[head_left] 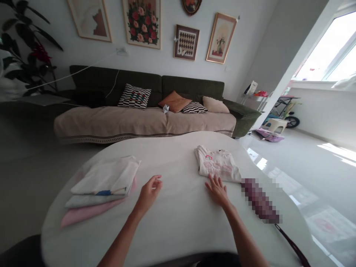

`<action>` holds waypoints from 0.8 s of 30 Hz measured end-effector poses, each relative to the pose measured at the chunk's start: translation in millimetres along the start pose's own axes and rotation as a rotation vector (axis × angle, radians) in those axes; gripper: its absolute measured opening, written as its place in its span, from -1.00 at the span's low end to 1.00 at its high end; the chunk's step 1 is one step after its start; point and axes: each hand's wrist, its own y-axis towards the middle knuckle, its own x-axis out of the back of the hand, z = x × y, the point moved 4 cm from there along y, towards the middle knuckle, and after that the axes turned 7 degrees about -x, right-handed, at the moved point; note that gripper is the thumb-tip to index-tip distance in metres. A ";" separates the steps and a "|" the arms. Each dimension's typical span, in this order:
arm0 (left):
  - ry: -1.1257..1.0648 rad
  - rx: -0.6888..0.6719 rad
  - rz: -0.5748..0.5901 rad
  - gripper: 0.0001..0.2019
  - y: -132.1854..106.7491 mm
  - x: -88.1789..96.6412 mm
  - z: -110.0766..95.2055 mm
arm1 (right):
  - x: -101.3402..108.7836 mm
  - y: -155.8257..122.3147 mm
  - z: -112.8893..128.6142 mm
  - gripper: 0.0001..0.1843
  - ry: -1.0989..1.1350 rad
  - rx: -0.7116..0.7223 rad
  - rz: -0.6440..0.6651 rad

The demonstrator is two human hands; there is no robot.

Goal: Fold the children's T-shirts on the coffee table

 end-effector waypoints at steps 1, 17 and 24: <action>0.098 -0.042 -0.061 -0.68 -8.7 20.8 0.9 | -4.5 -22.0 9.3 -0.37 0.002 0.012 0.030; 0.807 0.071 -0.235 -0.81 -16.3 150.1 32.9 | -51.2 -210.1 87.4 -0.36 0.017 0.157 -0.042; 0.289 -0.393 -0.188 -0.80 -65.2 128.7 -86.6 | -48.9 -205.8 86.2 -0.38 0.213 0.106 -0.014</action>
